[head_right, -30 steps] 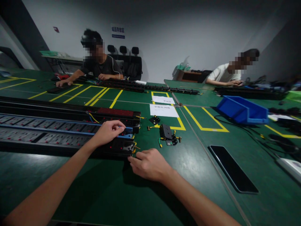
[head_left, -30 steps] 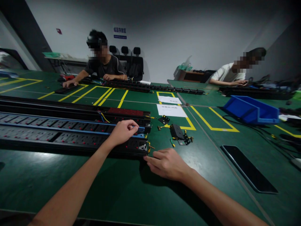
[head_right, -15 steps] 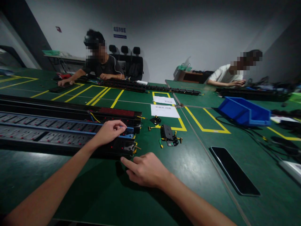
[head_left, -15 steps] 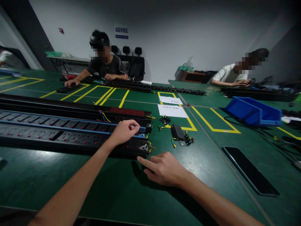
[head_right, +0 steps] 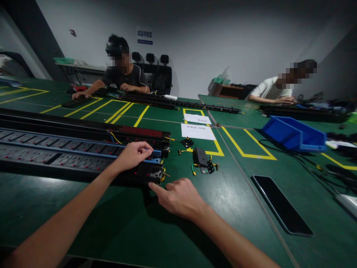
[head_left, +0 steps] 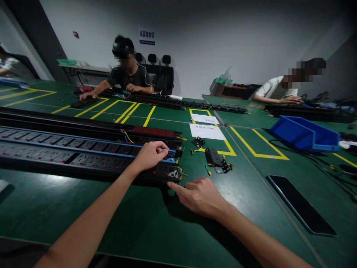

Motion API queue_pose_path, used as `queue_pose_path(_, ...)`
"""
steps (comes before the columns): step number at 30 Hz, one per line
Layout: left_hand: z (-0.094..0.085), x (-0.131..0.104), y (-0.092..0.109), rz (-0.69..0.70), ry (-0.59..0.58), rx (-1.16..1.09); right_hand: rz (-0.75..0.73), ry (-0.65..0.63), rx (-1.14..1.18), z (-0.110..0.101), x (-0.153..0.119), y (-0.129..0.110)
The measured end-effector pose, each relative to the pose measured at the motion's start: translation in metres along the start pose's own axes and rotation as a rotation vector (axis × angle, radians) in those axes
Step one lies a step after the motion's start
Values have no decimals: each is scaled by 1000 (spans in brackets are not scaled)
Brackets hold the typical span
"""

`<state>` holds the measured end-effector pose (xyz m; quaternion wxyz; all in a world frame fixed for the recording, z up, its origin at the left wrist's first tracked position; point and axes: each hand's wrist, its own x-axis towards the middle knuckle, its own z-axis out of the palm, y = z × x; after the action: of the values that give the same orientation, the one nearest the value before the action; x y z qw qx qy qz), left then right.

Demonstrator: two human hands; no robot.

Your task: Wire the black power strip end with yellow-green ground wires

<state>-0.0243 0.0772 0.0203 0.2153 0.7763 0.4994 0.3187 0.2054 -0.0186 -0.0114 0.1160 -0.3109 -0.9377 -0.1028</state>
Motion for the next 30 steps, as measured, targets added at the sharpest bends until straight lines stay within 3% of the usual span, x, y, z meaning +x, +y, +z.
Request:
queue_pose_path(12, 2, -1, -3, -7, -6, -13, -77, 286, 24, 8, -10, 7)
queue_pose_path(23, 2, 0, -3, -1, -8, 15, -89, 355, 29, 9, -9, 5)
queue_pose_path(30, 2, 0, -2, 5, -6, 19, -87, 324, 33, 7, -5, 4)
